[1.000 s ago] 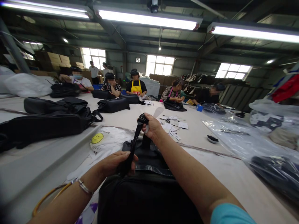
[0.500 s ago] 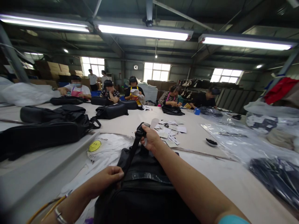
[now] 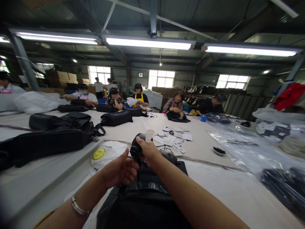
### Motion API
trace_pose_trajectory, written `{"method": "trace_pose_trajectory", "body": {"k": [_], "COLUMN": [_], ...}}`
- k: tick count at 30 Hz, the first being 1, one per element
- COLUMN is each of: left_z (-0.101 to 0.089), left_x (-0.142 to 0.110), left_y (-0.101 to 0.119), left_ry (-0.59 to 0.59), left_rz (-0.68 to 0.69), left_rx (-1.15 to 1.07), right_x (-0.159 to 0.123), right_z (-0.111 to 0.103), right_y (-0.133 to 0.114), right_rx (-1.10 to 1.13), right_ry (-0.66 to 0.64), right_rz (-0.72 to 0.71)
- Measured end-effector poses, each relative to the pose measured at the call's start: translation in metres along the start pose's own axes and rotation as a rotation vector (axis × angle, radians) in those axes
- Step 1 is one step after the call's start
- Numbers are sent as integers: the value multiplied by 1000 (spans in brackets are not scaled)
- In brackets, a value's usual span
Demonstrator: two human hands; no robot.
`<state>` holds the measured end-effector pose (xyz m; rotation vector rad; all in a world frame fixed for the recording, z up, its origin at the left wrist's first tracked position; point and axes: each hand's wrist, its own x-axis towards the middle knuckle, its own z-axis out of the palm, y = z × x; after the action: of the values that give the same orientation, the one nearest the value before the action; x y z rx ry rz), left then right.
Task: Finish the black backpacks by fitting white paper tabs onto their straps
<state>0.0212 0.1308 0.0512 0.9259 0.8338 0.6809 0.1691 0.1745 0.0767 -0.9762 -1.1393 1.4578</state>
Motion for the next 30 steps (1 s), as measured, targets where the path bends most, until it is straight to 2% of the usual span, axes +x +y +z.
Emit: {"method": "trace_pose_trajectory", "body": {"k": [2, 4, 6, 9, 11, 13, 17, 19, 21, 24, 27, 30], "left_z": [-4, -8, -12, -17, -23, -30, -36, -34, -31, -28, -29, -31], "left_x": [-4, -6, -7, -7, -10, -17, -36, -45, -53, -62, -66, -62], "left_y": [-8, -12, -15, -19, -22, -23, -25, -27, -31, -36, -37, -36], "left_ry": [-137, -156, -94, 113, 202, 195, 167, 203, 223, 172, 133, 162], "left_rz": [-86, -94, -90, -49, -22, -37, -85, -112, -142, -165, -163, -175], "left_rx": [-149, -233, -275, -323, -335, -313, -254, -234, -218, -212, -234, -262], "right_x": [-5, -11, -17, -27, -33, -35, -22, -11, -2, 2, -8, -25], "right_z": [4, 9, 13, 12, 4, -8, -34, -41, -41, -33, -22, -13], "right_y": [7, 15, 22, 27, 27, 26, 25, 26, 29, 33, 39, 47], "right_rx": [-116, -279, -484, -723, -775, -782, -780, -817, -859, -917, -1016, -1063], "right_ry": [-20, -55, -103, -196, -295, -331, -151, -194, -322, -485, -557, -600], "right_rz": [-26, -75, -181, -391, -489, -541, -637, -695, -743, -779, -795, -798]}}
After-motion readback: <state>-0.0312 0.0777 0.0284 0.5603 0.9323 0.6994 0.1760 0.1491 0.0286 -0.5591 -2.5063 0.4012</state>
